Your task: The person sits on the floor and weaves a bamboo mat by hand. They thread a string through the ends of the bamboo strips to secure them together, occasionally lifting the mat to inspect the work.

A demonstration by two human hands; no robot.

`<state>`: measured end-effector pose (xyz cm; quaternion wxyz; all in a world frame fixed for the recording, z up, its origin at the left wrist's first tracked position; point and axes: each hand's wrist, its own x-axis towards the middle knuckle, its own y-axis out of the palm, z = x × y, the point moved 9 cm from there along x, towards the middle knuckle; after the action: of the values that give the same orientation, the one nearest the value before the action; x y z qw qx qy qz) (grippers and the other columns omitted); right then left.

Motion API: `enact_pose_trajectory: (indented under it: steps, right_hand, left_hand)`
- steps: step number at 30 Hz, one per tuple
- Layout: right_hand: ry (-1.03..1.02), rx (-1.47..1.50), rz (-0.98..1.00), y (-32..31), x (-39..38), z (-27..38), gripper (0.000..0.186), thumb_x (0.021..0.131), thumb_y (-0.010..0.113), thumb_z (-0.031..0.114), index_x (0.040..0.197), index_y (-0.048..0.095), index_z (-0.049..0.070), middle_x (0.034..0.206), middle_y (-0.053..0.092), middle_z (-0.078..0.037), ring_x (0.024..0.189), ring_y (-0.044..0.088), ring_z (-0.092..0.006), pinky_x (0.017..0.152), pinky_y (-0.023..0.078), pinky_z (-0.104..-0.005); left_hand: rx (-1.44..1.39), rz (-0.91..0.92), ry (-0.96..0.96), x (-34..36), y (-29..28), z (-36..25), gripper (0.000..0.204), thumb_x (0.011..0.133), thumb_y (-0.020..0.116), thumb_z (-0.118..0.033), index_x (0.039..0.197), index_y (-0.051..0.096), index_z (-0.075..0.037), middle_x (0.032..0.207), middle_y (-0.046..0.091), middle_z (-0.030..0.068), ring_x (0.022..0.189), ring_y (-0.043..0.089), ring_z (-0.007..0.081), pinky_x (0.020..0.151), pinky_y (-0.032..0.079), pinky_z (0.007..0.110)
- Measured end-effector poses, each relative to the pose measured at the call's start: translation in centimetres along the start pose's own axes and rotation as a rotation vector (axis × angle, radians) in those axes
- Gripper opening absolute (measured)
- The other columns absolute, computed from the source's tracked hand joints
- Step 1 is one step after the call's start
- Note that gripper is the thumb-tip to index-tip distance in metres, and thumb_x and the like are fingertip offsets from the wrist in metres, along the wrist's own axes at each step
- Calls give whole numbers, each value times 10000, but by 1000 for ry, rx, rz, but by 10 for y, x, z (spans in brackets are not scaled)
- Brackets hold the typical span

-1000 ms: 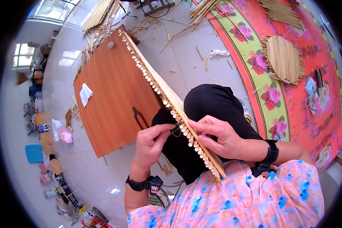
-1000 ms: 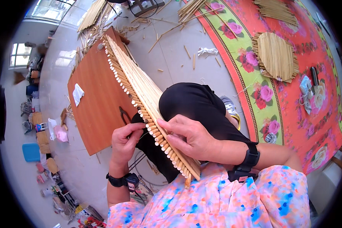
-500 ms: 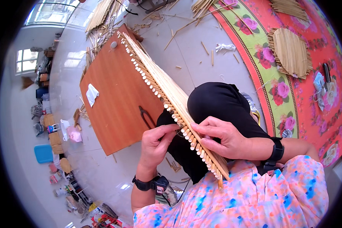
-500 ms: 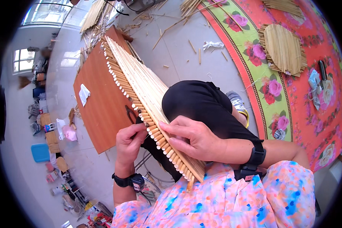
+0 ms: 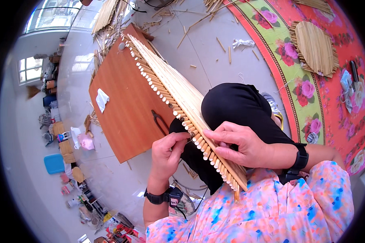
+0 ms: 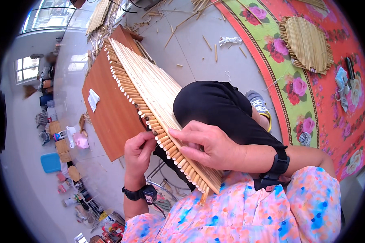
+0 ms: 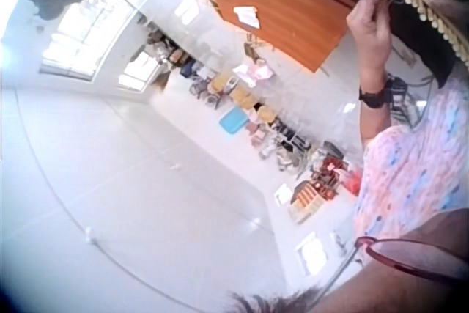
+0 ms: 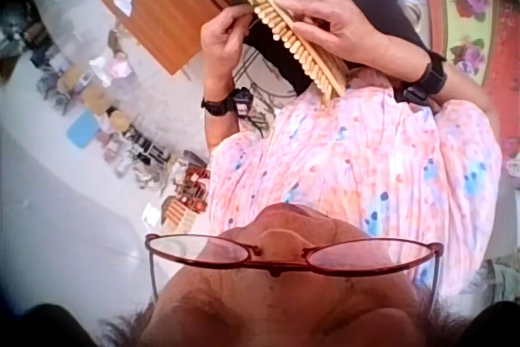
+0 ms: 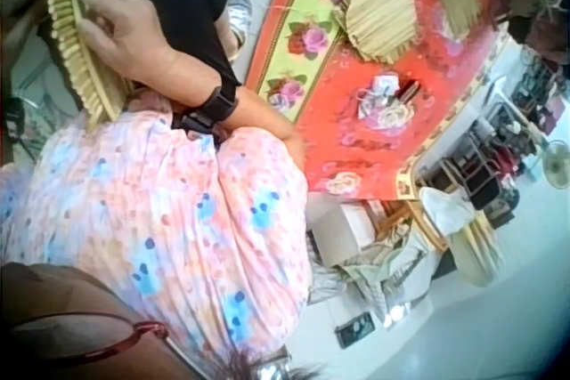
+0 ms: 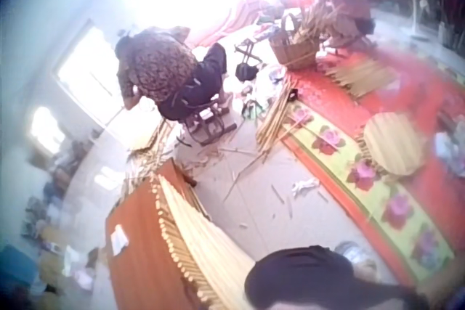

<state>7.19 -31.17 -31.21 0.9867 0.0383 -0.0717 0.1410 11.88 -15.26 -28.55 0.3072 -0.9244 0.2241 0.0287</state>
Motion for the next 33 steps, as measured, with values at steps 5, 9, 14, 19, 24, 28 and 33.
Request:
enact_pose_trajectory:
  steps: [5, 9, 14, 19, 24, 28, 33]
  right_hand:
    - [1, 20, 31, 0, 0, -3, 426, 839, 616, 61, 1262, 558, 74, 920, 557, -69, 684, 538, -135, 623, 470, -253]
    - [-6, 25, 51, 1, 2, -2, 432, 836, 623, 64, 1263, 555, 73, 929, 561, -79, 694, 544, -152, 629, 471, -261]
    - [-25, 41, 42, 2, 2, -4, 437, 835, 627, 79, 1265, 551, 76, 917, 571, -87, 676, 557, -174, 619, 477, -274]
    - [-40, 35, 32, 1, 3, -1, 446, 826, 628, 78, 1266, 550, 75, 883, 560, -77, 648, 548, -165, 605, 474, -273]
    - [56, 47, 55, 1, 3, -4, 444, 822, 640, 44, 1258, 558, 57, 886, 538, -40, 677, 514, -105, 615, 452, -235]
    - [82, 52, 61, 1, 3, -4, 443, 822, 635, 36, 1258, 556, 49, 883, 539, -46, 668, 516, -105, 609, 455, -234]
    - [6, 41, 68, 0, 3, -1, 443, 828, 616, 54, 1266, 544, 57, 863, 540, -69, 614, 534, -136, 580, 468, -262]
  left_hand:
    - [-79, -19, 32, 1, 2, 3, 130, 804, 576, 65, 898, 653, 19, 617, 543, 46, 536, 512, 106, 491, 387, 230]
    - [-130, -12, 20, 2, 2, 8, 122, 790, 574, 78, 876, 646, 29, 610, 535, 43, 531, 509, 104, 483, 384, 232]
    - [-201, 7, -11, 7, 6, 10, 74, 777, 572, 83, 810, 616, 34, 601, 536, 44, 527, 514, 104, 480, 386, 229]
    - [-86, 51, -30, 7, 4, 5, 53, 788, 569, 70, 787, 598, 25, 602, 553, 53, 528, 533, 112, 491, 405, 230]
    - [72, -21, -101, 3, 1, -9, 31, 827, 576, 36, 847, 576, 13, 628, 587, 73, 548, 578, 137, 522, 446, 247]
    - [154, -14, -58, 3, -1, -18, 41, 831, 579, 36, 862, 568, 11, 640, 595, 80, 559, 592, 141, 533, 456, 252]
    - [152, -27, -14, 4, 0, -19, 53, 816, 574, 58, 832, 574, 7, 638, 596, 79, 548, 582, 135, 525, 450, 245]
